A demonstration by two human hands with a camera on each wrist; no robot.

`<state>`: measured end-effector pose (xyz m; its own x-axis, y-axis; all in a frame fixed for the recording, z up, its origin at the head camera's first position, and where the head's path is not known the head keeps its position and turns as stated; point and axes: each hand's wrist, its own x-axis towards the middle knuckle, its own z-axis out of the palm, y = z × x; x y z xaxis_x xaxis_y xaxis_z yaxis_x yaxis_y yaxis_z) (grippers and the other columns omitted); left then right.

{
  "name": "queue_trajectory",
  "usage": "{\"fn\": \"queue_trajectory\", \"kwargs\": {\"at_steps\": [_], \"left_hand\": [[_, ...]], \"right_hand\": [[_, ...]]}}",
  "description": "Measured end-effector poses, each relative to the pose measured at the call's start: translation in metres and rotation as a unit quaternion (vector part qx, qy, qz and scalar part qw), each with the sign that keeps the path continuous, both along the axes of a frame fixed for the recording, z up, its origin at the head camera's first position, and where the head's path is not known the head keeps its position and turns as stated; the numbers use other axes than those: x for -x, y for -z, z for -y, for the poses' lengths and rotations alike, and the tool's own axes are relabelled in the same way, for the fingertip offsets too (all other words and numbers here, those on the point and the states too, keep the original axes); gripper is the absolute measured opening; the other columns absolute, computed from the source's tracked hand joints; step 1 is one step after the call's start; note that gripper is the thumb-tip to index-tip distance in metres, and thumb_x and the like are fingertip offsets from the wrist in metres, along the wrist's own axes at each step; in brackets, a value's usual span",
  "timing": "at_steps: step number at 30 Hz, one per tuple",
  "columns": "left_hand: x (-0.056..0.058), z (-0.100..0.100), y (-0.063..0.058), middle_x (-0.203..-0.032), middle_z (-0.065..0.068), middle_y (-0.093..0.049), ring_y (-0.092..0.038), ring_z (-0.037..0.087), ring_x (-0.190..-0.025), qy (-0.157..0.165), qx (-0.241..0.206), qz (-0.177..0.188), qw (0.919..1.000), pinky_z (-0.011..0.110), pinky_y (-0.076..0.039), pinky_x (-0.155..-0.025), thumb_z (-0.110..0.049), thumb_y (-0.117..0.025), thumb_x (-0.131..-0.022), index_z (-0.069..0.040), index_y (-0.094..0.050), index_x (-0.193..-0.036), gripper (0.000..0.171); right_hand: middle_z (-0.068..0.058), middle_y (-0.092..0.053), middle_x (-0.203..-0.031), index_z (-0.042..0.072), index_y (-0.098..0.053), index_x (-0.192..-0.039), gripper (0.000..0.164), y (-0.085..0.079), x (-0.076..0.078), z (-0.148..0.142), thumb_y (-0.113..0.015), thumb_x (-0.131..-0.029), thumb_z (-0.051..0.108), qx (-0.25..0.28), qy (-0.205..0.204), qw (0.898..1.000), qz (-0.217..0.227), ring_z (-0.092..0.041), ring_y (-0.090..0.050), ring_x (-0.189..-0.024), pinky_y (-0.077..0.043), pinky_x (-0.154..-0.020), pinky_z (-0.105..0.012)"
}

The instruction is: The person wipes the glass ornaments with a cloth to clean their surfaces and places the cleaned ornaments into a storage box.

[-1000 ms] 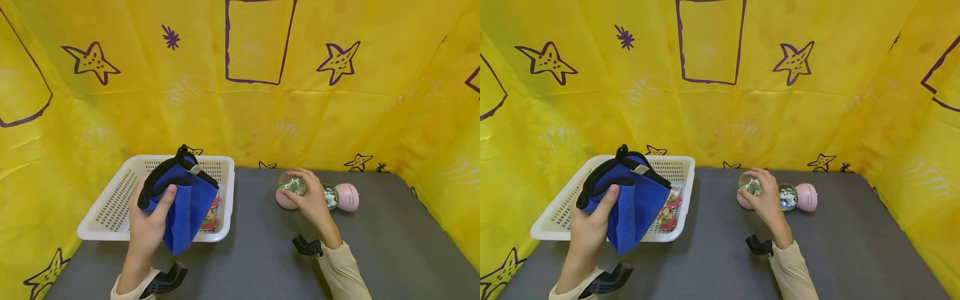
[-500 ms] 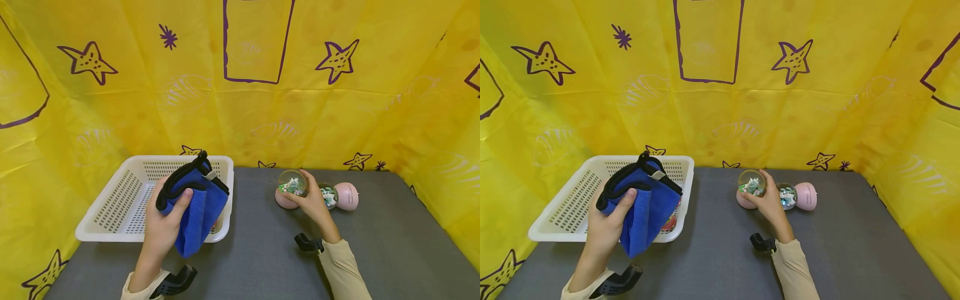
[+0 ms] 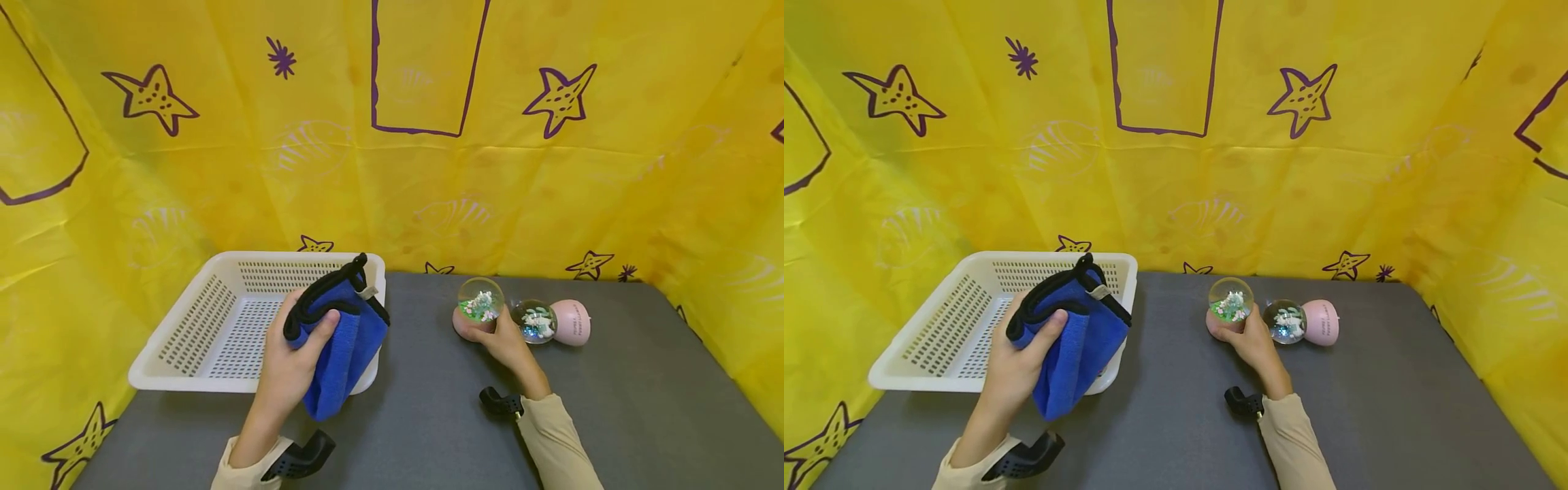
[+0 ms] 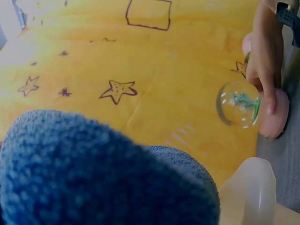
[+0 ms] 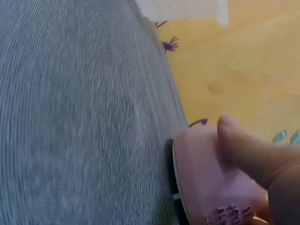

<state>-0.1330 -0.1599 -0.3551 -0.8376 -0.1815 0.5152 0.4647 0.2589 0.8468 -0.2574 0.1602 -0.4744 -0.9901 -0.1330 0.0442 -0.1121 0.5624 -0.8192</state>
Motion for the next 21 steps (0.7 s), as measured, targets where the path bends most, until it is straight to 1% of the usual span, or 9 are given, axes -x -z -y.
{"fn": "queue_trajectory", "kwargs": {"at_steps": [4, 7, 11, 13, 15, 21], "left_hand": [[0.000, -0.001, 0.000, -0.107, -0.004, -0.063, -0.058, 0.013, -0.100, 0.000, 0.002, 0.004, 1.0000, 0.019, -0.047, -0.088, 0.002, -0.067, -0.089, -0.004, -0.061, -0.121, 0.033], [-0.001, -0.001, -0.001, -0.109, -0.004, -0.063, -0.058, 0.012, -0.101, -0.002, 0.002, 0.004, 1.0000, 0.018, -0.047, -0.089, 0.002, -0.067, -0.090, -0.004, -0.060, -0.122, 0.034], [-0.003, 0.000, -0.001, -0.111, -0.004, -0.064, -0.059, 0.012, -0.102, -0.003, -0.001, 0.007, 1.0000, 0.018, -0.047, -0.089, 0.003, -0.066, -0.090, -0.003, -0.060, -0.123, 0.034], [-0.003, 0.001, -0.001, -0.111, -0.003, -0.064, -0.059, 0.013, -0.102, -0.005, -0.003, 0.010, 0.9999, 0.018, -0.048, -0.089, 0.003, -0.067, -0.089, -0.003, -0.060, -0.122, 0.034], [-0.004, 0.002, -0.001, -0.111, -0.003, -0.064, -0.059, 0.013, -0.102, -0.006, -0.003, 0.010, 0.9999, 0.018, -0.048, -0.089, 0.002, -0.067, -0.089, -0.003, -0.060, -0.122, 0.034], [-0.003, 0.004, -0.002, -0.111, -0.002, -0.063, -0.058, 0.014, -0.102, -0.010, -0.010, 0.003, 0.9999, 0.019, -0.047, -0.090, 0.003, -0.066, -0.090, -0.001, -0.059, -0.122, 0.033]], "right_hand": [[-0.030, -0.043, -0.145, -0.004, -0.030, -0.146, 0.078, 0.004, 0.001, 0.003, -0.075, -0.088, 0.023, 0.001, 0.028, 0.999, -0.018, -0.047, -0.041, -0.136, -0.033, -0.113, -0.059], [-0.029, -0.046, -0.143, -0.004, -0.035, -0.142, 0.075, 0.005, 0.002, 0.005, -0.077, -0.086, 0.021, 0.018, 0.046, 0.998, -0.026, -0.045, -0.043, -0.134, -0.035, -0.112, -0.057], [-0.029, -0.047, -0.141, -0.006, -0.037, -0.141, 0.075, 0.007, 0.002, 0.007, -0.080, -0.083, 0.016, 0.037, 0.047, 0.997, -0.052, -0.044, -0.045, -0.131, -0.036, -0.110, -0.056], [-0.029, -0.048, -0.139, -0.007, -0.037, -0.139, 0.075, 0.009, 0.002, 0.008, -0.080, -0.081, 0.013, 0.039, 0.038, 0.996, -0.076, -0.044, -0.046, -0.130, -0.037, -0.108, -0.057], [-0.030, -0.051, -0.134, -0.008, -0.040, -0.135, 0.071, 0.011, 0.002, 0.009, -0.081, -0.080, 0.010, 0.035, 0.031, 0.993, -0.109, -0.045, -0.049, -0.125, -0.039, -0.104, -0.058], [-0.029, -0.058, -0.123, -0.009, -0.048, -0.128, 0.069, 0.015, 0.003, 0.012, -0.085, -0.072, 0.003, 0.028, 0.023, 0.979, -0.200, -0.045, -0.055, -0.116, -0.043, -0.098, -0.058]]}}
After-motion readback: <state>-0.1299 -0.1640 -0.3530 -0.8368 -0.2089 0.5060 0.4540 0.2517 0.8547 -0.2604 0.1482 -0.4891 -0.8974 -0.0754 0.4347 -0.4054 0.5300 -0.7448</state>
